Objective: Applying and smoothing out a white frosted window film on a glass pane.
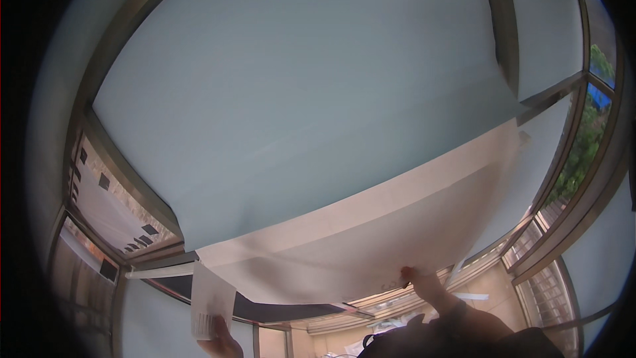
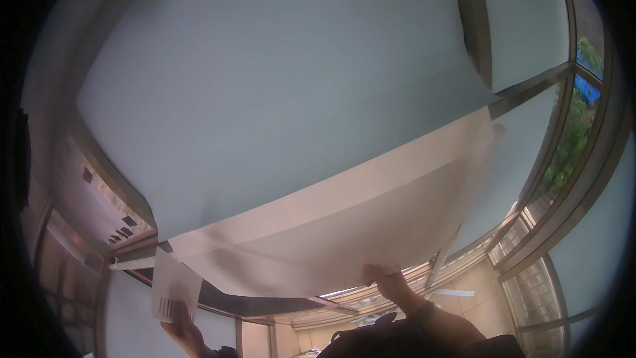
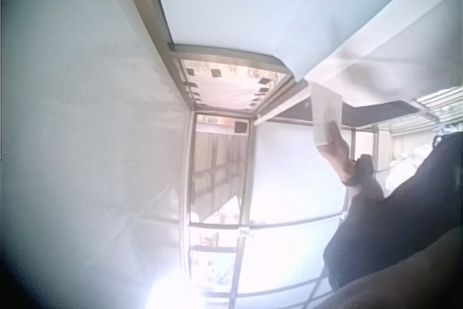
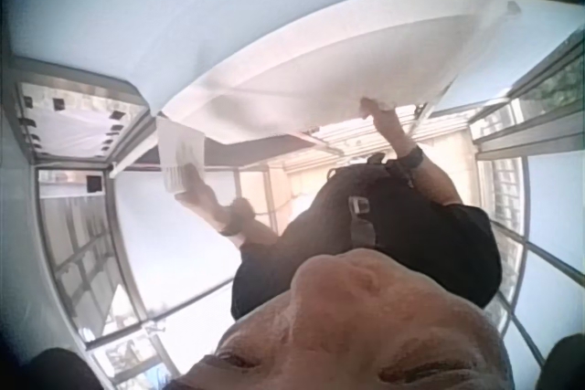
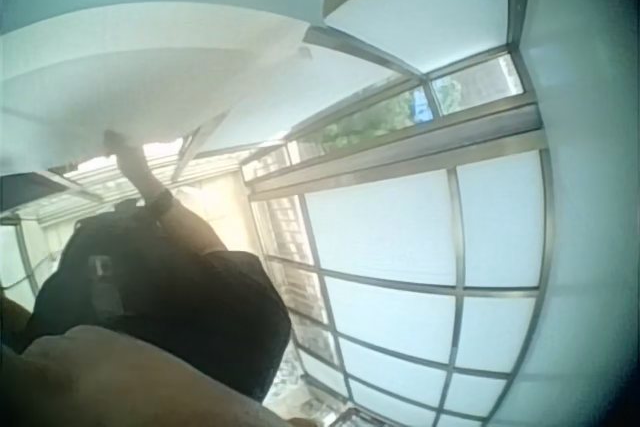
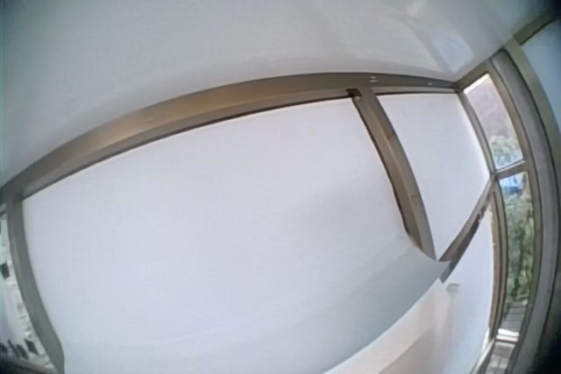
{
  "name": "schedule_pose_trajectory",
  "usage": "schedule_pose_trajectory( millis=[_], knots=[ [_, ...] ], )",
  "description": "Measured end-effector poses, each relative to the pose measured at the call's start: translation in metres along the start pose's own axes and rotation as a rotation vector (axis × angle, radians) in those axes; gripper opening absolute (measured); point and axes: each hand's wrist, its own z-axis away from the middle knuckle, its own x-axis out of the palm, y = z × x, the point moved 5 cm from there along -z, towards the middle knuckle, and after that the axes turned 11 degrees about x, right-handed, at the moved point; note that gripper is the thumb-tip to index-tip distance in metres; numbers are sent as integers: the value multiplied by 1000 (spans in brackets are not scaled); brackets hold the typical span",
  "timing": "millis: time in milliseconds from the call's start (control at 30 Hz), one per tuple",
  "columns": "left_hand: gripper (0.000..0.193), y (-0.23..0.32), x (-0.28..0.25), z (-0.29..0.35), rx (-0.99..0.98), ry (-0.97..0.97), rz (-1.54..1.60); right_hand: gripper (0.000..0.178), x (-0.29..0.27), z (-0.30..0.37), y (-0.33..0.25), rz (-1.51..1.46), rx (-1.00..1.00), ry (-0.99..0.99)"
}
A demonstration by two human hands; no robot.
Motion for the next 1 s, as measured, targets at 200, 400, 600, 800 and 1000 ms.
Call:
schedule_pose_trajectory(
  millis=[200, 400, 600, 800, 1000],
  knots=[
    [31, 22, 14, -24, 105, 11, -70, 12, -14, -2, 45, 235, -71, -16],
    [45, 128, 110, -94, 790, -256, -481, 10, -14, 2, 36, 369, -96, 32],
    [51, 164, 205, -130, 1134, -178, -648, 16, 13, 15, -3, -66, 157, -22],
    [41, 142, 259, -95, 1070, -239, -631, 13, -12, 0, 51, 39, 272, -146],
    [41, 118, 263, -51, 1044, -321, -600, 11, -14, -1, 41, 31, 311, -132]
  ],
)
